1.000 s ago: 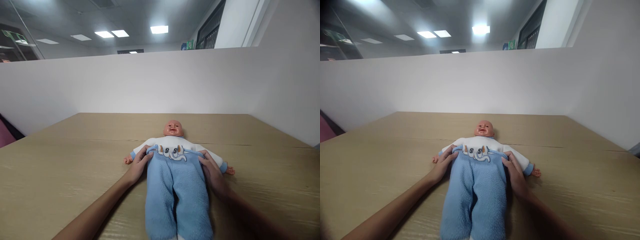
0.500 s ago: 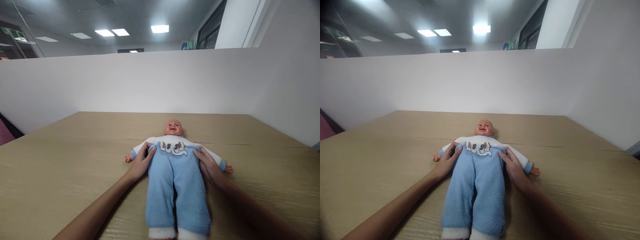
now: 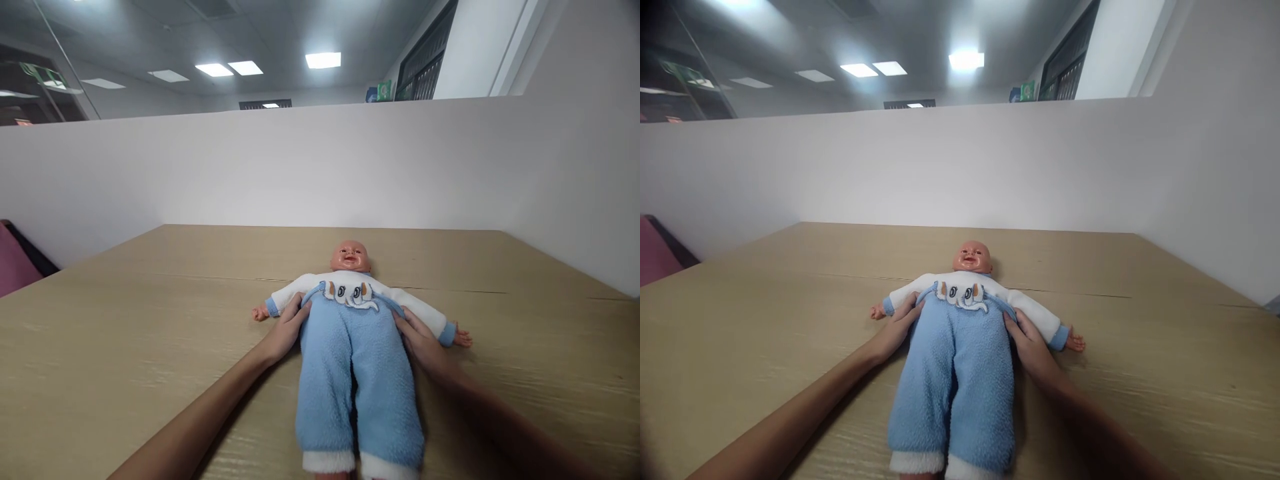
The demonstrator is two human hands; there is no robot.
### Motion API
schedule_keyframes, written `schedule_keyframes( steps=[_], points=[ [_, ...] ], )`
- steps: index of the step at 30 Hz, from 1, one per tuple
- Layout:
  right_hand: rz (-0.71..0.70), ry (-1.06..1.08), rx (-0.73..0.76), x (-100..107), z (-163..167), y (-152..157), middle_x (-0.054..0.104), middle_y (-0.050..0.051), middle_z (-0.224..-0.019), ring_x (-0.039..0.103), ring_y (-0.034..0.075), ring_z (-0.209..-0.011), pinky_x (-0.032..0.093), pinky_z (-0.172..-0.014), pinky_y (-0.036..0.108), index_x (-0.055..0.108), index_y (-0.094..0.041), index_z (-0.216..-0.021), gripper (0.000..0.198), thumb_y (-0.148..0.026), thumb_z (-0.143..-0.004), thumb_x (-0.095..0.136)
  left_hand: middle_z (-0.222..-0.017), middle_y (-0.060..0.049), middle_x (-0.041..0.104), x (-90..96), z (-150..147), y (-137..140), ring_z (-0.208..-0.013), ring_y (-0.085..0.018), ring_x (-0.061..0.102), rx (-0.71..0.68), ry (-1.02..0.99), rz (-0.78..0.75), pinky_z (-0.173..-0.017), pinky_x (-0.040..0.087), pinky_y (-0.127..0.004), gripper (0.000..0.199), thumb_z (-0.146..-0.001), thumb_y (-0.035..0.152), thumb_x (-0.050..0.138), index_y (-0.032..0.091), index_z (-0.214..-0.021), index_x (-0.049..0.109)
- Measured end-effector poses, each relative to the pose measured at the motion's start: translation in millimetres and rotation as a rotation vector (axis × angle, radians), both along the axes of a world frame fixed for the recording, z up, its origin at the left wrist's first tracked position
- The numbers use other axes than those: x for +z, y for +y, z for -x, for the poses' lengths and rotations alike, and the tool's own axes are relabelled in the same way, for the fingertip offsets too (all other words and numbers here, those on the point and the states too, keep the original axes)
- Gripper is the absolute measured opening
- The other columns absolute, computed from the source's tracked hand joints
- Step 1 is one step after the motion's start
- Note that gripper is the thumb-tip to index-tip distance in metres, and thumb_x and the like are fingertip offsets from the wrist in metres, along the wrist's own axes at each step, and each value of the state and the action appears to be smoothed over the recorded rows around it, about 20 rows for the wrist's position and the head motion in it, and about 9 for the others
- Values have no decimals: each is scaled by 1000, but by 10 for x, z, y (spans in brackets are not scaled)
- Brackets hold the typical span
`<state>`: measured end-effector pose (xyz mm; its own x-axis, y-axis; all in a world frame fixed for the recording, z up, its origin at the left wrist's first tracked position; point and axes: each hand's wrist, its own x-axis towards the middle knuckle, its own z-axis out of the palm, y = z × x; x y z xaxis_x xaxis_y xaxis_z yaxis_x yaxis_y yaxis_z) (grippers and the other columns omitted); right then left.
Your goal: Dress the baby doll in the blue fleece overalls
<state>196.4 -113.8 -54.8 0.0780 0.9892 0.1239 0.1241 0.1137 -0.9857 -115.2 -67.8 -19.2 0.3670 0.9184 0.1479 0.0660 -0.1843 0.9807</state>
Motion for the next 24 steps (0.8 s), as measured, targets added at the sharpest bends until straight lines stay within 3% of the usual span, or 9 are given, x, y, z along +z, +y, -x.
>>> schedule_keyframes(
  steps=[5,9,15,19,24],
  points=[
    [-8,64,-124,-49,29,93,76,4,-134,59,31,-140,40,-124,48,74,-31,-125,47,-63,-92,65,-128,-8,66,-132,-94,28,-118,-26,56,18,-276,148,-109,39,-37,43,-102,54,59,24,-132,63],
    [-25,58,-109,14,44,88,77,3,-131,64,31,-134,45,-120,47,74,-31,-126,49,-64,-92,63,-124,-8,69,-194,-56,91,-118,-27,58,-19,-291,159,-107,40,-37,43,-100,51,64,24,-133,67],
    [-30,59,-77,-10,22,104,79,4,-122,66,32,-125,45,-118,46,73,-29,-121,46,-62,-91,64,-107,-2,64,-91,0,117,-95,-20,53,-56,-170,70,-96,42,-33,36,-101,51,61,23,-123,66],
    [-8,63,-29,56,1,64,78,3,-113,69,29,-112,50,-109,41,71,-28,-116,42,-62,-92,64,-99,0,58,22,16,79,-95,-21,49,-42,11,-10,-93,42,-33,35,-101,57,56,23,-108,62],
    [-50,-291,86,300,-136,-42,69,2,-90,65,28,-91,53,-90,40,66,-26,-92,31,-56,-98,60,-99,-1,57,54,124,80,-97,-22,51,-39,237,-139,-93,43,-34,37,-106,56,44,23,-97,56]
  ],
)
